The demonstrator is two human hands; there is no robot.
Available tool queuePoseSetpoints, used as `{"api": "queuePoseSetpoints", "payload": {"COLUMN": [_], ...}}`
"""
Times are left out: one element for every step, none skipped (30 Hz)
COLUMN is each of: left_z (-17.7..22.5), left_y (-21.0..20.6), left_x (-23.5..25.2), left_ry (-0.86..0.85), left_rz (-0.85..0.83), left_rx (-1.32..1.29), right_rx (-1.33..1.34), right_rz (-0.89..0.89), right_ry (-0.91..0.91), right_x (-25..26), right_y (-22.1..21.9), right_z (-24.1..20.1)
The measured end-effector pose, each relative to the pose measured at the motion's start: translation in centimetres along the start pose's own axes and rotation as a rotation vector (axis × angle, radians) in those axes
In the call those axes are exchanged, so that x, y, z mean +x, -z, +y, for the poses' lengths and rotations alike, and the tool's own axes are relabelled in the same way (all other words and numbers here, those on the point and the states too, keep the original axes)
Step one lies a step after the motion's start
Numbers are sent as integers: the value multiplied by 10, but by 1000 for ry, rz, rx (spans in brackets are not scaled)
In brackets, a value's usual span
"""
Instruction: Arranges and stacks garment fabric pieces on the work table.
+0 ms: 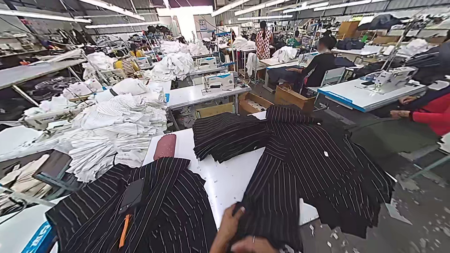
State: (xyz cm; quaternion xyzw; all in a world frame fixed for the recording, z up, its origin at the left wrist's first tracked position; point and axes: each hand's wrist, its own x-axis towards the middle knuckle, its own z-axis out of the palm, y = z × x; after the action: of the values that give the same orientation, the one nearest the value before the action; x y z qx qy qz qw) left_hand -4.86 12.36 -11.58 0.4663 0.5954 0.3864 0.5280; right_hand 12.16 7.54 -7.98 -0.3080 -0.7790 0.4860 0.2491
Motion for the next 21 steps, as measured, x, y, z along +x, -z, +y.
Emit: {"api": "queuePoseSetpoints", "payload": {"left_z": [6, 9, 9, 7, 4, 2, 0, -1, -2, -1, -1, -2, -5, -12, -21, -28, -35, -40, -43, -43, -41], "left_y": [20, 43, 67, 92, 115, 133, 145, 150, 150, 145, 135, 124, 111, 98, 84, 70, 58, 48, 38, 31, 26], "left_x": [-10, -19, -30, -42, -55, -68, -79, -84, -85, -82, -74, -62, -47, -29, -12, 4, 16, 22, 25, 23, 19], "left_ry": [6, -4, -23, -27, -10, 28, 79, 98, 84, 34, -18, -54, -79, -99, -116, -129, -128, -115, -111, -104, -92], "left_rz": [119, 245, 361, 457, 539, 603, 644, 683, 718, 729, 700, 629, 533, 429, 336, 264, 215, 194, 205, 221, 232], "left_rx": [37, 89, 163, 268, 383, 489, 572, 623, 655, 673, 688, 706, 729, 761, 797, 836, 866, 886, 898, 904, 902], "right_rx": [-45, -106, -165, -213, -251, -265, -267, -266, -260, -246, -226, -199, -180, -170, -171, -184, -210, -245, -288, -332, -367], "right_rz": [88, 167, 206, 226, 251, 255, 239, 216, 195, 177, 164, 150, 149, 161, 180, 201, 231, 262, 289, 307, 315], "right_ry": [-63, -129, -198, -240, -247, -260, -291, -337, -387, -435, -477, -516, -540, -548, -548, -548, -546, -552, -572, -612, -664], "right_x": [4, 7, 8, 9, 8, 7, 4, 1, 0, 0, 1, 3, 5, 8, 14, 21, 31, 41, 53, 66, 79], "right_y": [10, 18, 25, 30, 33, 34, 34, 35, 36, 37, 38, 41, 43, 46, 50, 56, 61, 67, 73, 80, 87], "right_z": [3, 10, 17, 24, 31, 37, 41, 45, 49, 54, 59, 64, 69, 74, 78, 81, 86, 90, 95, 99, 100]}}
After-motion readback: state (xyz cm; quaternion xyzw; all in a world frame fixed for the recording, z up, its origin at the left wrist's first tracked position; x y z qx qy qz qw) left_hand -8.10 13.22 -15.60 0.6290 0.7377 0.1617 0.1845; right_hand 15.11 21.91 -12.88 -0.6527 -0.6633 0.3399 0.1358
